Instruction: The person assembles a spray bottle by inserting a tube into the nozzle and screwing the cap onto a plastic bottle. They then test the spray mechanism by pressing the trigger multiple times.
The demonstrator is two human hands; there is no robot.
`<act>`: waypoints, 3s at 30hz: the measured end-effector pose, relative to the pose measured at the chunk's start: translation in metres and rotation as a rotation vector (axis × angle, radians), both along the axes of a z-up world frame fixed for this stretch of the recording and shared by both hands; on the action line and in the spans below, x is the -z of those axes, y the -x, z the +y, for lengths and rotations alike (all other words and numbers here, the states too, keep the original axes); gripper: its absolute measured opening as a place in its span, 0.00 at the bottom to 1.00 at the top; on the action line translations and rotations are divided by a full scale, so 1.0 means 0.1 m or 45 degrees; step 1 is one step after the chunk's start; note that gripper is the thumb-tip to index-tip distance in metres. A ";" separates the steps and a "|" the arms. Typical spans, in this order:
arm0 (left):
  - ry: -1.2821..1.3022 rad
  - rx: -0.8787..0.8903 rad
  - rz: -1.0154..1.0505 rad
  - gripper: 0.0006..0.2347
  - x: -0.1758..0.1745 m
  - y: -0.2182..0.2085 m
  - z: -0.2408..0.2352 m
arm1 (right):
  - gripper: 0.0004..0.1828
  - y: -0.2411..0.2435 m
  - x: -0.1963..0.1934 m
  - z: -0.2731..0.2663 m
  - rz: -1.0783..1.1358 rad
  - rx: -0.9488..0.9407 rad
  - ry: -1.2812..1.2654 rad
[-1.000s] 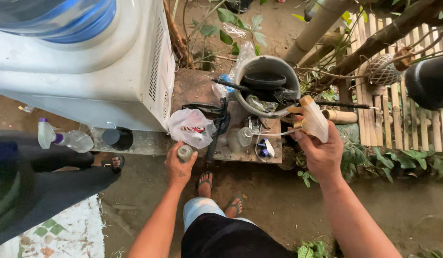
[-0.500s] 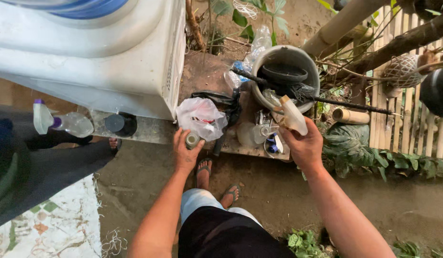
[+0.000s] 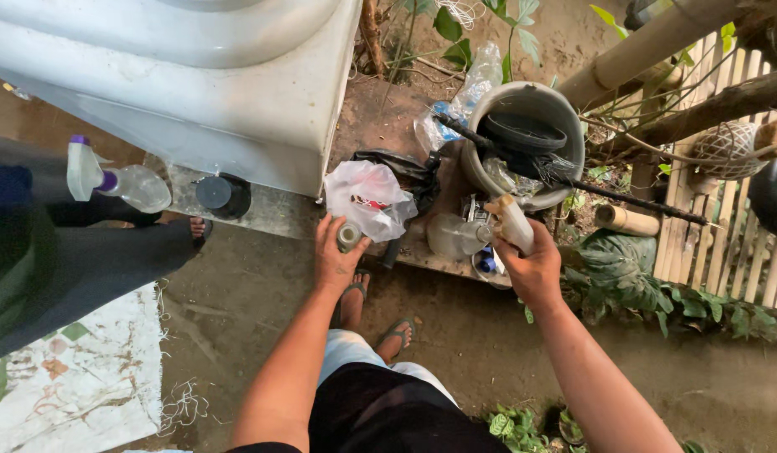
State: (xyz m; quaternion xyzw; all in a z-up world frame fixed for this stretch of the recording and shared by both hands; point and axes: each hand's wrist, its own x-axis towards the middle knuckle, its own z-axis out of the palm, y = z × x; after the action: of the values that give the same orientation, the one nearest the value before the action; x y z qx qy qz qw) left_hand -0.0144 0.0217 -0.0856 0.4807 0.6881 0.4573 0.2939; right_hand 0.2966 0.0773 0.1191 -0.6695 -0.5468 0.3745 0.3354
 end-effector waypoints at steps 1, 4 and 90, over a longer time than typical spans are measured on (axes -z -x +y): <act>0.006 -0.005 -0.023 0.29 0.01 0.00 0.00 | 0.24 -0.01 0.03 -0.02 0.004 -0.021 0.010; 0.034 -0.013 -0.083 0.29 0.03 0.00 0.03 | 0.26 0.00 0.10 -0.05 0.009 -0.068 0.005; -0.486 0.564 -0.168 0.30 -0.87 -1.71 0.62 | 0.16 0.32 -0.47 0.19 -0.825 -0.405 -0.006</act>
State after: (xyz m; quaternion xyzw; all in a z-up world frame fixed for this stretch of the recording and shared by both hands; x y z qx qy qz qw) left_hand 0.1564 0.0841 0.0013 0.6350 0.4474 0.5333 0.3349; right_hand 0.2644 0.0968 0.1661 -0.6594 -0.7228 0.1890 0.0837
